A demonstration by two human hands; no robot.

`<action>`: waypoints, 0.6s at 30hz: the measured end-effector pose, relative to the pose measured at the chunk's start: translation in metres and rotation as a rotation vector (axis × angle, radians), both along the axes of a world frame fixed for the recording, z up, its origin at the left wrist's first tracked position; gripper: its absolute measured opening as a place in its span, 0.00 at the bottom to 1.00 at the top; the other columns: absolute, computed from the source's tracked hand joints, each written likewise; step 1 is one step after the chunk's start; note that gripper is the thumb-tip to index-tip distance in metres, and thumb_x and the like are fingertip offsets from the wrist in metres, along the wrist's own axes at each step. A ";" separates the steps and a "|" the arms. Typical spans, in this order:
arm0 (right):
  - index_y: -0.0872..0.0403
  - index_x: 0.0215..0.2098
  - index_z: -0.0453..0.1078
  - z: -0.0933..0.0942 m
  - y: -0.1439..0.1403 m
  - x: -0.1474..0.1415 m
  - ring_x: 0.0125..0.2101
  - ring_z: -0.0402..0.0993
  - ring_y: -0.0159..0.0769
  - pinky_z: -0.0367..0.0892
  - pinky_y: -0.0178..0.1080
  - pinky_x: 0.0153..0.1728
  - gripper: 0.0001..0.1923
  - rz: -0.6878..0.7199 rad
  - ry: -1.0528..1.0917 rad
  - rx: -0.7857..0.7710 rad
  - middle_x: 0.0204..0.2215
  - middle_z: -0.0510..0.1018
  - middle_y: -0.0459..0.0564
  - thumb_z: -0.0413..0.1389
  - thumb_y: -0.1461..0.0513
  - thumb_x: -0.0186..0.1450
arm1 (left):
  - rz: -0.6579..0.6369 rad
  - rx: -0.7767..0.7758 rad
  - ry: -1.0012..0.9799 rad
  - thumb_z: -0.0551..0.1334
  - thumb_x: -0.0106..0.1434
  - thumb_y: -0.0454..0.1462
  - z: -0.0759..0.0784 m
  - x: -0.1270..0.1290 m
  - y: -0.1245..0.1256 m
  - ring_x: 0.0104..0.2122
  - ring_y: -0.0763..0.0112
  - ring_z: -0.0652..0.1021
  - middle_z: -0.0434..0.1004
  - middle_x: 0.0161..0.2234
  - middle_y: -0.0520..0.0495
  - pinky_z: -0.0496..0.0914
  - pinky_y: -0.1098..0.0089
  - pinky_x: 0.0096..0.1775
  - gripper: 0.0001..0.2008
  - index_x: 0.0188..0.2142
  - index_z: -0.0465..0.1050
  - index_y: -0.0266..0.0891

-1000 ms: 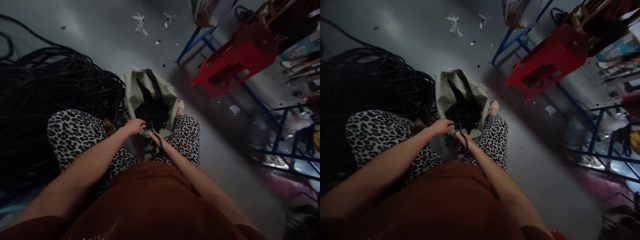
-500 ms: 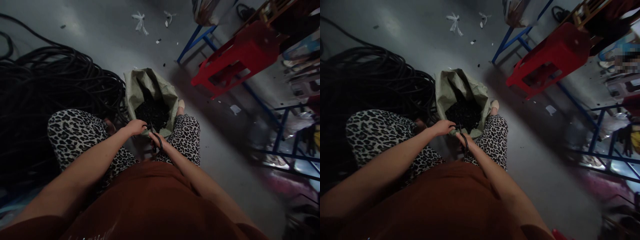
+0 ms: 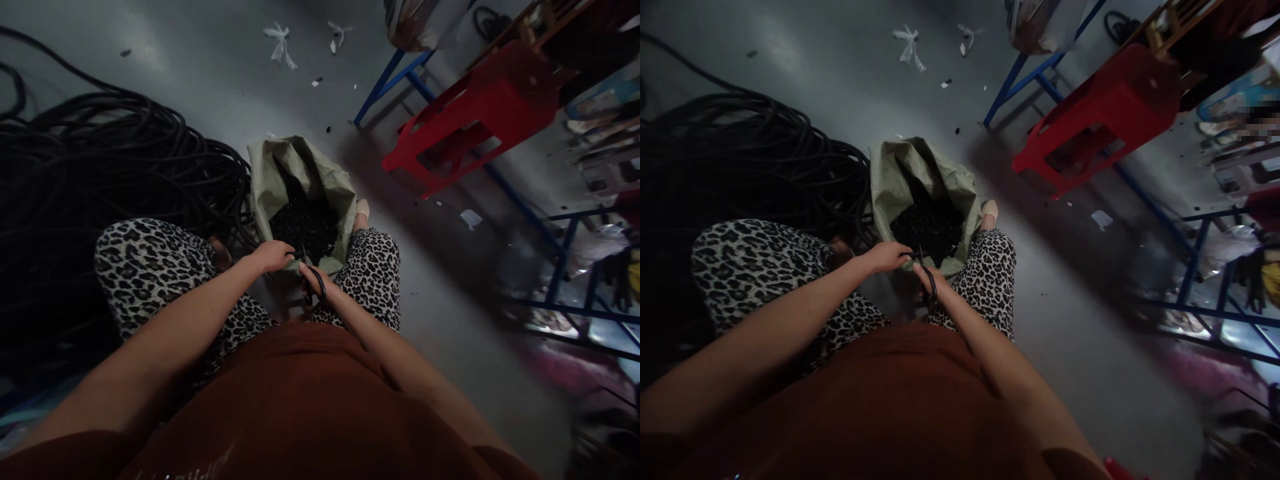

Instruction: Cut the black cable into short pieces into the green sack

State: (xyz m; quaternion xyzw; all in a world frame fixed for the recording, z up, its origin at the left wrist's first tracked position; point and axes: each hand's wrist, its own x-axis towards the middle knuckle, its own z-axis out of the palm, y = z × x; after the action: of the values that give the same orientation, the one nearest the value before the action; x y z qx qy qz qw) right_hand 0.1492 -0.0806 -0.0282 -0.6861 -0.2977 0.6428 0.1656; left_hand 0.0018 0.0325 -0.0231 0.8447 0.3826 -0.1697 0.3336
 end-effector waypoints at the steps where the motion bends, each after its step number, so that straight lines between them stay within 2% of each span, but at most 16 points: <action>1: 0.57 0.37 0.66 -0.001 0.000 0.000 0.13 0.66 0.28 0.61 0.29 0.15 0.22 -0.009 -0.001 0.001 0.17 0.70 0.43 0.46 0.47 0.68 | -0.003 -0.001 0.002 0.52 0.64 0.43 -0.001 0.000 0.000 0.44 0.62 0.77 0.80 0.44 0.47 0.68 0.71 0.40 0.17 0.47 0.75 0.47; 6: 0.55 0.31 0.62 0.000 0.000 -0.001 0.10 0.63 0.26 0.57 0.27 0.12 0.20 -0.022 -0.025 0.018 0.13 0.65 0.39 0.47 0.47 0.68 | 0.001 -0.014 -0.028 0.52 0.64 0.43 -0.006 0.000 0.000 0.43 0.60 0.77 0.80 0.44 0.46 0.68 0.69 0.39 0.18 0.47 0.76 0.46; 12: 0.53 0.25 0.60 0.000 0.000 0.001 0.11 0.62 0.27 0.58 0.30 0.13 0.20 0.030 -0.094 0.100 0.12 0.63 0.39 0.48 0.49 0.68 | 0.022 -0.026 -0.042 0.52 0.64 0.43 -0.006 0.000 0.001 0.43 0.63 0.77 0.80 0.43 0.47 0.68 0.72 0.40 0.17 0.46 0.76 0.46; 18: 0.53 0.22 0.60 -0.003 -0.003 0.002 0.11 0.61 0.27 0.57 0.30 0.13 0.20 0.066 -0.124 0.135 0.13 0.62 0.39 0.50 0.49 0.67 | 0.011 -0.025 0.006 0.52 0.64 0.43 -0.009 -0.002 0.002 0.43 0.62 0.77 0.80 0.43 0.47 0.69 0.70 0.40 0.17 0.46 0.76 0.47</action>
State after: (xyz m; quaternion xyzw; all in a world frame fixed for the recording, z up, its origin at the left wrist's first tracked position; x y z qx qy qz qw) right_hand 0.1512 -0.0831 -0.0309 -0.7016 -0.3723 0.5829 0.1715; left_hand -0.0006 0.0349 -0.0317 0.8378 0.3860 -0.1752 0.3440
